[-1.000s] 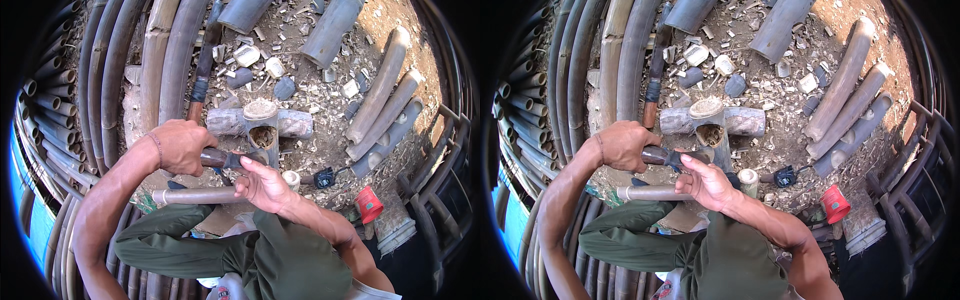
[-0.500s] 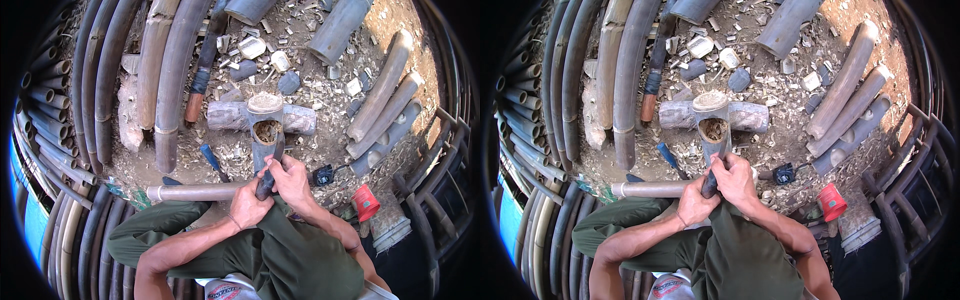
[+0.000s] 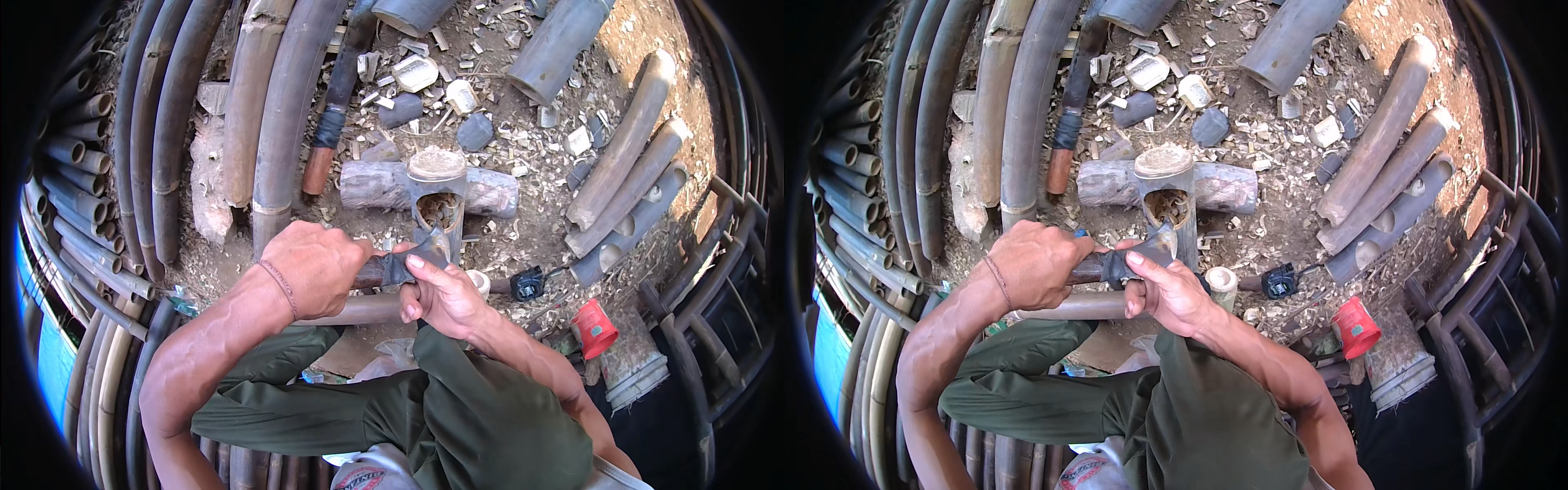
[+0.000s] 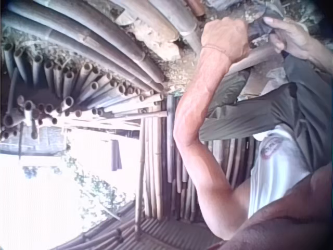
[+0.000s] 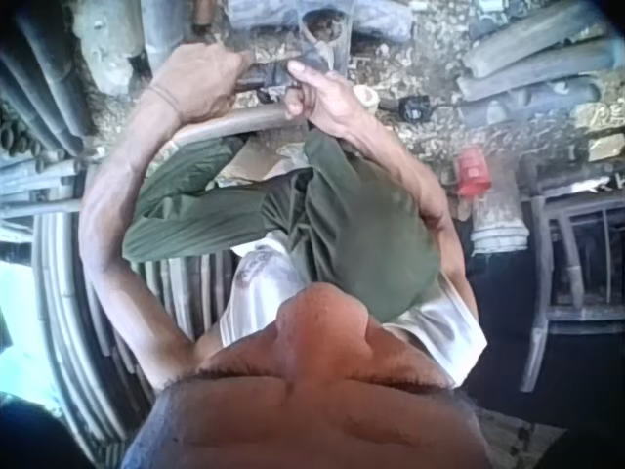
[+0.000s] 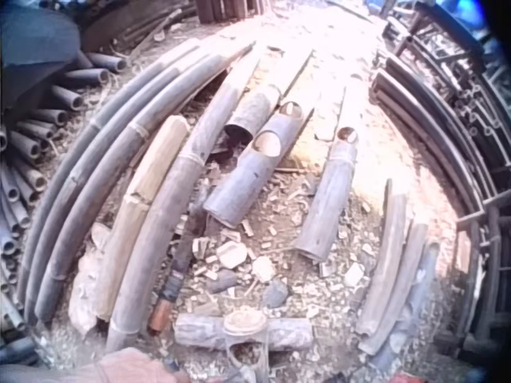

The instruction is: The person trims bamboo stalks with a machete, shapes the interior of a bamboo segment with a drawknife, and fits a long bamboo stalk into a hole in another stalk.

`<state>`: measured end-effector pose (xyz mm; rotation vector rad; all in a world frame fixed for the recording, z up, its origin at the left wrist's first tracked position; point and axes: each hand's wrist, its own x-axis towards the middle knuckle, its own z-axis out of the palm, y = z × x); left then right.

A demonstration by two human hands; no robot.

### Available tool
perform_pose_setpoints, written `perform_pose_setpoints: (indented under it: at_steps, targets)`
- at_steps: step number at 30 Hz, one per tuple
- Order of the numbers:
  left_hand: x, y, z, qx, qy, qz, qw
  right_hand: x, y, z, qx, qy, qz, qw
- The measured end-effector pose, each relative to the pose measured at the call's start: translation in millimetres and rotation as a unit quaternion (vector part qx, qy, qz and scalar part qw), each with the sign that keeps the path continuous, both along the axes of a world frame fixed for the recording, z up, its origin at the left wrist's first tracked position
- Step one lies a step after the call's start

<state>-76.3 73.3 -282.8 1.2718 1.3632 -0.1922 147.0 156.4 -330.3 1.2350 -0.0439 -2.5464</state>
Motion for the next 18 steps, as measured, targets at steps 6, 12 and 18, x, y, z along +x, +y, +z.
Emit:
perform_pose_setpoints:
  at_steps: [6,12,18]
  targets:
    - [58.1,-49.5,-27.4,-0.017,-0.051,0.192,0.98,3.6,12.9,10.7,0.143,-0.068,0.172,0.972]
    - [123.0,-54.2,-24.8,0.169,0.009,0.289,0.942,22.9,32.2,40.9,0.289,-0.005,0.237,0.928]
    - [33.2,-13.1,0.0,-0.085,0.004,0.093,0.992,2.7,12.0,11.7,0.026,-0.058,0.054,0.996]
